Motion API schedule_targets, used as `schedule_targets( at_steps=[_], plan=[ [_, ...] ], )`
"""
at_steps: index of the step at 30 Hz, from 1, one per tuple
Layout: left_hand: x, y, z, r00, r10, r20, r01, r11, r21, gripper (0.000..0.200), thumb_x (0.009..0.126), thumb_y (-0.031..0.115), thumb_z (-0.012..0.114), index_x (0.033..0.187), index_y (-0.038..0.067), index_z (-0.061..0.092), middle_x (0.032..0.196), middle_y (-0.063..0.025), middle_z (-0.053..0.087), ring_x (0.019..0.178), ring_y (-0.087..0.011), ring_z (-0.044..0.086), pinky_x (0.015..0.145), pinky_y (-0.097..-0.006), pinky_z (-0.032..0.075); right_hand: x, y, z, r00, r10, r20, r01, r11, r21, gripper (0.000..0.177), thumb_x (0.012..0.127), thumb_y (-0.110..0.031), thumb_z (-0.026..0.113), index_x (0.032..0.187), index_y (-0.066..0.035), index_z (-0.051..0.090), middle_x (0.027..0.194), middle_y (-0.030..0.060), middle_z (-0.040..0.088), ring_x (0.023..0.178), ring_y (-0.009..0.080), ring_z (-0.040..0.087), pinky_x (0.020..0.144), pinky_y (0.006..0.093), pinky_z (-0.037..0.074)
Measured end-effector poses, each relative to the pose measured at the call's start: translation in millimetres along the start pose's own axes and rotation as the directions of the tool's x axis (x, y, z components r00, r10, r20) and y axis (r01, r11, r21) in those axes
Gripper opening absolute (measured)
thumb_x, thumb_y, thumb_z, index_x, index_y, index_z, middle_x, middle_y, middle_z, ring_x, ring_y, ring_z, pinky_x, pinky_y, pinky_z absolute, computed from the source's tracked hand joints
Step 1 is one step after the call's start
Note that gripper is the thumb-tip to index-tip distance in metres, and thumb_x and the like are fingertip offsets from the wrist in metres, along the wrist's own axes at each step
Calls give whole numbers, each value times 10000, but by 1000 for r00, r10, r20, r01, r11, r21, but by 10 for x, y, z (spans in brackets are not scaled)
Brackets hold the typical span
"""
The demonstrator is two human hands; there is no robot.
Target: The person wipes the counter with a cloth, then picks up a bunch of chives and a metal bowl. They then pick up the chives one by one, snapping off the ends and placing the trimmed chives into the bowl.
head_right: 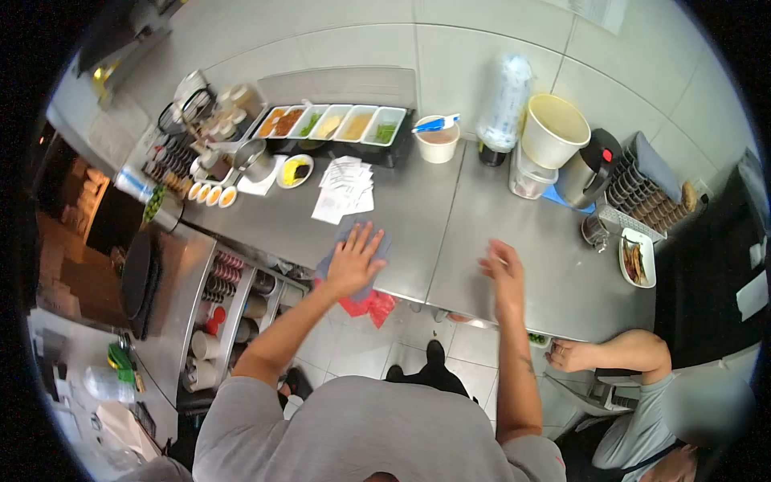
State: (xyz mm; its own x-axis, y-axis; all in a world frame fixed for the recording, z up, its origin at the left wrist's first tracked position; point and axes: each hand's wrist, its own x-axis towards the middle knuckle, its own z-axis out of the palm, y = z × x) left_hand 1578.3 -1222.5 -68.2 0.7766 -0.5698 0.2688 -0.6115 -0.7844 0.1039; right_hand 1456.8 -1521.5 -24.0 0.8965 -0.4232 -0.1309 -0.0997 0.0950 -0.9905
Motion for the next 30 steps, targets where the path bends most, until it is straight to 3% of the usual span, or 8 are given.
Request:
schedule_targets(
  at_steps=[7, 9, 13, 18, 21, 24, 27, 30],
  plan=[
    [1369, 1015, 766, 999, -18, 27, 21, 994, -112, 658, 877, 445, 463, 1380, 50, 306, 1430, -210, 268, 1336, -349, 233, 999, -506, 292, -56, 268, -1370, 838, -156, -523, 107, 987, -124, 286, 862, -109, 555, 1136, -33, 521, 1002, 73, 558, 776, 142, 571, 662, 248, 456],
    [1612, 1725, 566, 974, 138, 181, -89, 964, -251, 667, 866, 416, 501, 1371, 27, 307, 1431, -217, 263, 1337, -358, 223, 1008, -509, 284, 46, 311, -1629, 751, -194, -631, 124, 980, -154, 319, 858, -98, 550, 1165, -37, 490, 1019, 69, 542, 787, 141, 568, 658, 250, 453],
    [1121, 2786, 798, 841, 540, -43, -495, 735, -464, 582, 872, 361, 505, 1315, 8, 370, 1438, -204, 266, 1344, -363, 219, 1018, -460, 300, 284, 163, -1833, 682, -219, -698, 159, 976, -151, 379, 847, -85, 548, 1204, -31, 434, 1058, 62, 503, 837, 154, 573, 659, 267, 454],
    [625, 2564, 756, 657, 746, 107, -629, 621, -467, 485, 876, 235, 482, 1298, 16, 384, 1444, -191, 266, 1352, -303, 236, 1012, -458, 293, 548, 191, -2149, 654, -233, -720, 163, 973, -166, 347, 842, -85, 567, 1164, -25, 452, 1005, 48, 525, 827, 152, 576, 664, 265, 449],
    [1198, 1979, 716, 915, 389, 110, -323, 866, -381, 400, 876, 154, 449, 1255, 28, 428, 1416, -189, 308, 1313, -304, 297, 951, -464, 328, 543, 70, -2016, 680, -357, -640, 238, 934, -267, 295, 852, -74, 555, 1126, -10, 467, 966, 64, 529, 829, 151, 565, 714, 269, 458],
    [1884, 1397, 904, 998, 5, -57, -22, 956, -291, 420, 884, 220, 464, 1273, 63, 441, 1371, -182, 357, 1249, -325, 344, 927, -485, 332, 455, -109, -1437, 822, -415, -391, 299, 898, -323, 146, 866, -50, 540, 1007, -16, 530, 867, 34, 545, 809, 119, 547, 749, 256, 461],
    [1771, 1540, 796, 987, -107, -118, 80, 974, -214, 414, 875, 255, 482, 1248, 76, 475, 1315, -169, 406, 1208, -340, 361, 903, -478, 341, 548, -171, -763, 930, -335, -148, 307, 934, -184, 101, 873, -35, 526, 969, -17, 554, 870, 28, 556, 808, 115, 545, 756, 248, 457],
    [1105, 1729, 690, 991, 132, -35, -135, 978, -157, 415, 854, 272, 514, 1233, 102, 501, 1295, -146, 416, 1227, -325, 348, 894, -438, 350, 750, -220, -28, 928, -338, 156, 353, 932, -81, 123, 887, -59, 526, 998, -18, 558, 894, 39, 577, 789, 112, 554, 722, 250, 463]
  ],
)
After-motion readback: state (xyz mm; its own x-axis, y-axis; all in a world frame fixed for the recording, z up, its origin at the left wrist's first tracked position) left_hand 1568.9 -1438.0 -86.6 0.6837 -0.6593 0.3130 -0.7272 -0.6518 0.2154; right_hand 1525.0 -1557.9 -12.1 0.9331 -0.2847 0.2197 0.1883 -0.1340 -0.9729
